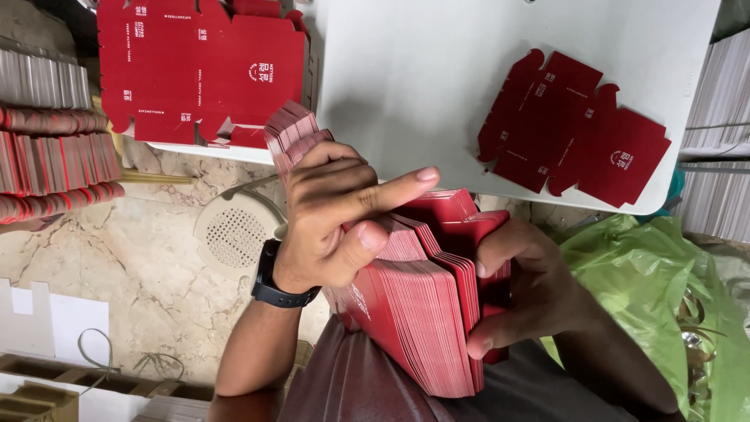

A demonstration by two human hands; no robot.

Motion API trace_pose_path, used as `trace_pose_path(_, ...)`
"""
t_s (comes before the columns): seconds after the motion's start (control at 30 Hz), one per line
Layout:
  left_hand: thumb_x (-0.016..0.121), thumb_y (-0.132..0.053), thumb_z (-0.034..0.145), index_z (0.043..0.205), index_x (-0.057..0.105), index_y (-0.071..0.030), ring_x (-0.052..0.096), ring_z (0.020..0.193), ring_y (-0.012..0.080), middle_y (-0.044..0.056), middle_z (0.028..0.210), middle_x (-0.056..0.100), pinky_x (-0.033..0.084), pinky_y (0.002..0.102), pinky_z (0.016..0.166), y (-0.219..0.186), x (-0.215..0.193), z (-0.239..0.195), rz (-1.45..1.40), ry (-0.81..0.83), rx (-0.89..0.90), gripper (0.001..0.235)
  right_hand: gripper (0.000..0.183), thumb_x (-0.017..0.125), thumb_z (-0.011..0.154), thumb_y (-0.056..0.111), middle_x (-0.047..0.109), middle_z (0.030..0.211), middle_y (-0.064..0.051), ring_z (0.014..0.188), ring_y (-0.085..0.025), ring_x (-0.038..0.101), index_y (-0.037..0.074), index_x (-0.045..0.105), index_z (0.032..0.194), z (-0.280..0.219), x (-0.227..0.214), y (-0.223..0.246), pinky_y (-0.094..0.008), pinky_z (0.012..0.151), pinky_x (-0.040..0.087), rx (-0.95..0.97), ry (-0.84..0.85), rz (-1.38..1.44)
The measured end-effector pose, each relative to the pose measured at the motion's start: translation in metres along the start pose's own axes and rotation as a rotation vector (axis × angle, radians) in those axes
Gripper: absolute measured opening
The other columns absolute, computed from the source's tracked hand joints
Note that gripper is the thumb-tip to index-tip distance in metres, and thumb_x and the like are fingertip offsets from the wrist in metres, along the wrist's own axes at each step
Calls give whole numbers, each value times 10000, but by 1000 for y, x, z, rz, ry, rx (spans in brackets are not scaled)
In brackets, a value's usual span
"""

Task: Organizing and stacking flat, unfolded red cardboard boxes on a table and in a storage area.

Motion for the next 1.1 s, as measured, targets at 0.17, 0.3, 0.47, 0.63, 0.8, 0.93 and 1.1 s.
trace_pose_path(0.17, 248, -459, 1133, 1275, 697, -112, 535, 586, 135, -28, 591, 444, 440, 345, 894, -6, 15, 10, 14, -32, -7, 586, 575, 937, 670, 417, 587, 976, 34, 843, -120, 571, 188, 557, 1036, -6, -23, 5, -270, 808, 457, -30, 8, -128)
trace_pose_path(0.3, 247, -454, 1133, 1273, 698, -102, 518, 579, 150, -24, 590, 438, 440, 362, 869, -11, 29, 17, 26, -29, -18, 589, 565, 928, 662, 427, 592, 961, 18, 874, -146, 580, 176, 541, 988, -16, -43, 6, -289, 831, 466, 43, 21, -115)
trace_pose_path(0.47, 258, -479, 1148, 1359, 635, -119, 520, 626, 192, 7, 652, 491, 453, 374, 889, -18, 48, 21, 88, -70, -67, 563, 484, 641, 956, -40, 616, 1373, -167, 1297, -265, 643, 73, 427, 1375, -44, -73, 5, -411, 1139, 527, 31, 27, -26)
trace_pose_path(0.63, 274, -464, 1142, 1342, 655, -125, 505, 615, 171, -3, 637, 468, 449, 367, 886, -27, 64, 34, 143, -116, -92, 548, 416, 764, 773, 404, 628, 886, -12, 732, -141, 575, 124, 554, 998, -11, -84, 39, -299, 673, 456, 46, 164, -204)
trace_pose_path(0.8, 271, -439, 1151, 1372, 636, -133, 531, 611, 147, -26, 634, 464, 446, 353, 906, -36, 78, 42, 164, -138, -121, 525, 549, 874, 704, 483, 645, 981, -22, 865, -145, 622, 149, 544, 989, -15, -112, 29, -298, 776, 500, 94, 210, -110)
trace_pose_path(0.93, 255, -453, 1152, 1361, 647, -128, 542, 611, 137, -26, 620, 479, 441, 352, 880, -44, 91, 48, 222, -181, -133, 550, 523, 899, 737, 367, 647, 1090, -76, 992, -180, 628, 135, 527, 1022, -12, -126, 32, -335, 878, 522, 73, 255, 47)
trace_pose_path(1.1, 253, -453, 1153, 1368, 642, -123, 581, 639, 140, -14, 638, 525, 441, 356, 892, -52, 108, 55, 270, -206, -147, 553, 527, 909, 713, 347, 665, 1061, -83, 980, -195, 653, 134, 530, 1010, -11, -148, 37, -334, 872, 534, 61, 302, 45)
Point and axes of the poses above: each hand's wrist, its own z-axis towards the middle knuckle, its own x-axis out of the palm, y = z × x, the point moved 5 cm from there along z, towards the middle knuckle
